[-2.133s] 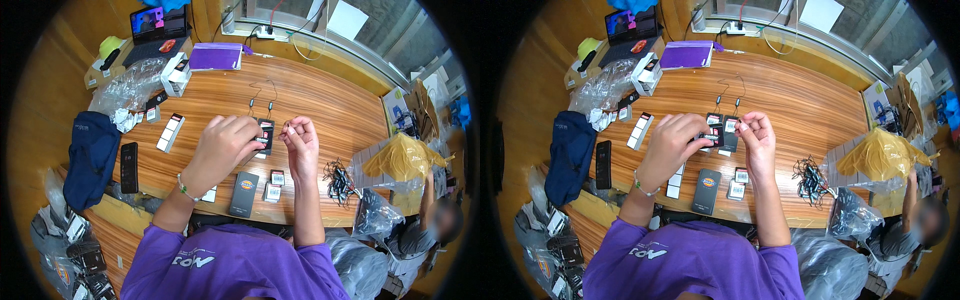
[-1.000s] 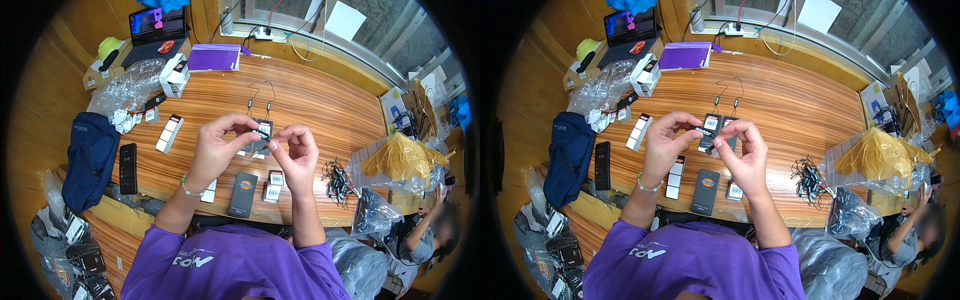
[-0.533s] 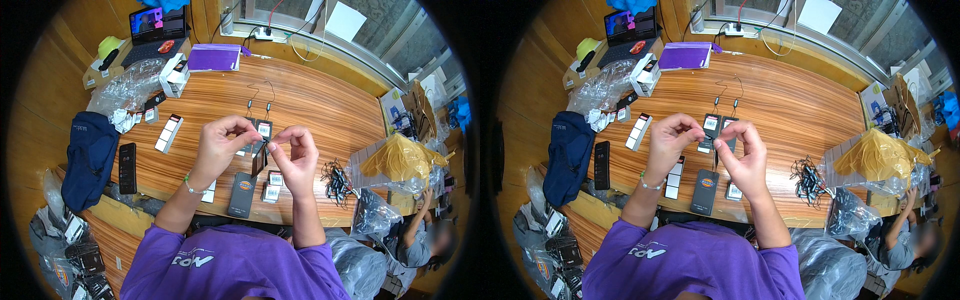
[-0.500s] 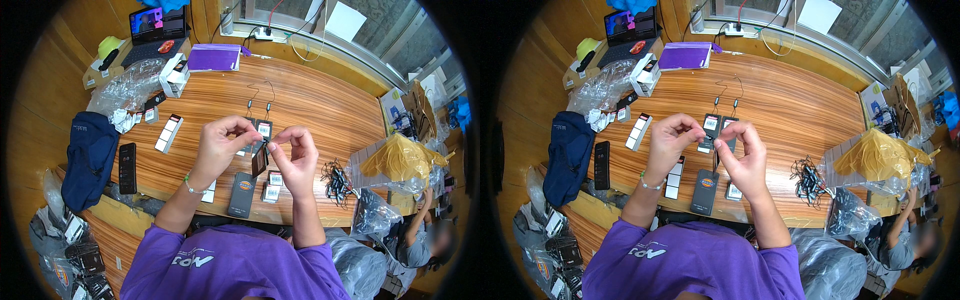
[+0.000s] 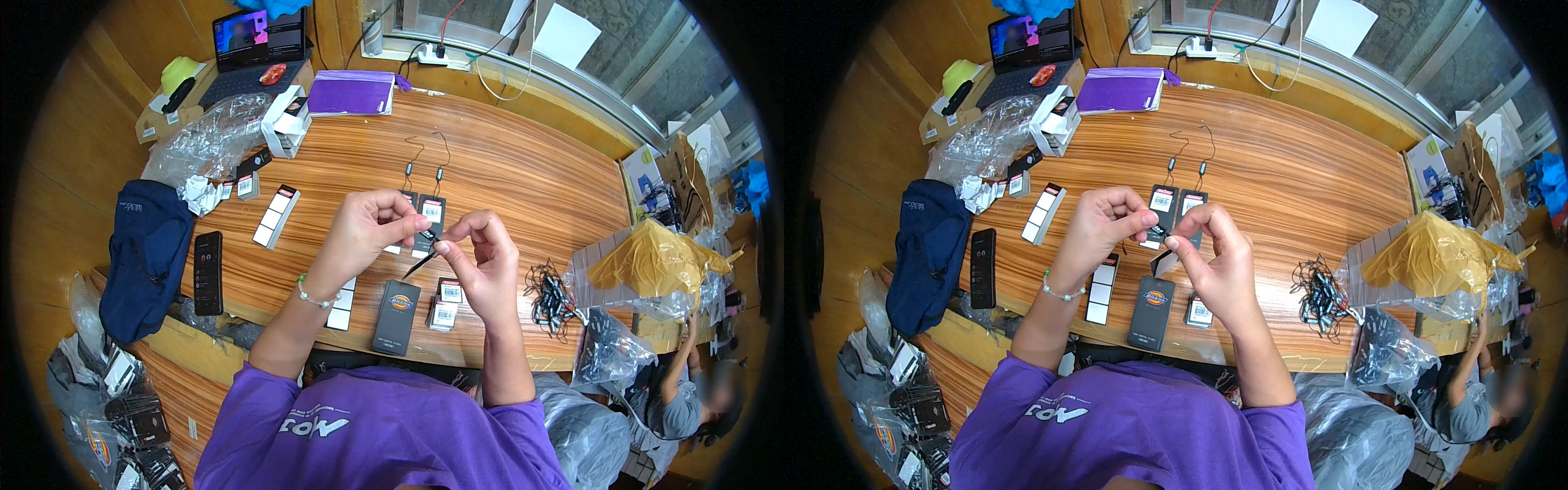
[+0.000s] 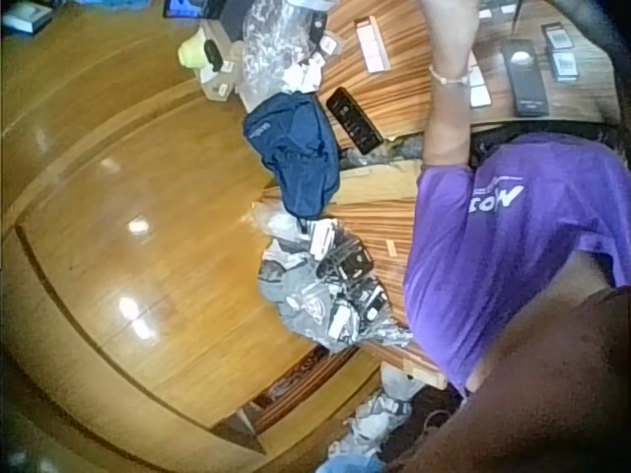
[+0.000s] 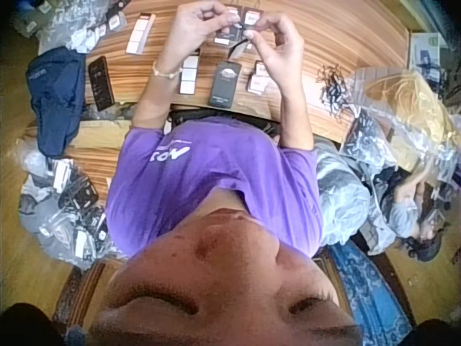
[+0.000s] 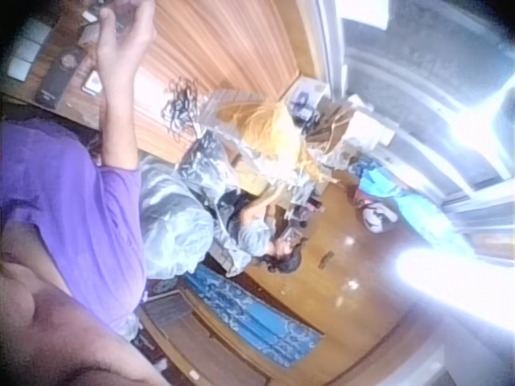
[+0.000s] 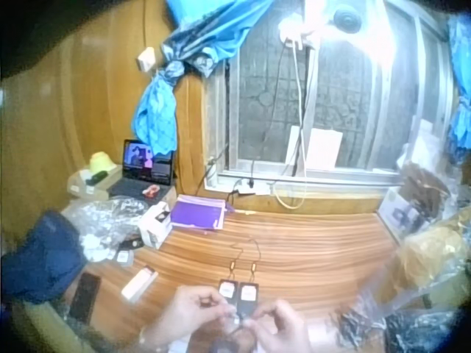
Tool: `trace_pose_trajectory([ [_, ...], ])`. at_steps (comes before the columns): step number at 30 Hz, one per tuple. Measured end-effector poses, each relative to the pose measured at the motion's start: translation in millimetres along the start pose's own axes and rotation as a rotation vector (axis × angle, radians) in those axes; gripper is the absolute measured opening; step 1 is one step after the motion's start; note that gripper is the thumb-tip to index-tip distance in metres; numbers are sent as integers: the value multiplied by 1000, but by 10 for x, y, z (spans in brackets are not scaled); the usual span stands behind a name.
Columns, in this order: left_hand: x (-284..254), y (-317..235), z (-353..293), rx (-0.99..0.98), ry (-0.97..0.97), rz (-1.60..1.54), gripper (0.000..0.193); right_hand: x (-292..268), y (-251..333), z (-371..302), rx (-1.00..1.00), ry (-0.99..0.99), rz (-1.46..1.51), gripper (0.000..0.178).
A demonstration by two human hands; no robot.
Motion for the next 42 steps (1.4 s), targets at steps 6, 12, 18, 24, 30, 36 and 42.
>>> trace_pose_trajectory([
  [6,-11,64,10,-42,36,-52,9,6,-56,15,83,76,122,19],
  [12,4,62,12,-83,85,-80,9,-17,-62,16,115,108,159,19],
  [18,26,67,-13,-94,115,-145,10,-16,-66,27,157,172,211,22],
  [24,61,38,9,-82,128,-169,11,-45,-73,95,187,280,218,17],
  [30,50,-159,231,105,83,-36,13,48,-160,266,216,349,358,18],
  [36,56,-99,394,601,-142,550,37,176,-534,482,295,128,839,24],
  [42,153,377,263,291,-59,349,37,204,-776,550,238,24,1140,24],
])
Point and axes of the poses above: each hand's wrist, its own z-axis towards the middle knuckle, its own x-axis out of the palm, y = z × x, the point moved 4 cm from there along z, towards the middle knuckle, and after that the axes turned 8 degrees about -z, right-handed, at the moved point
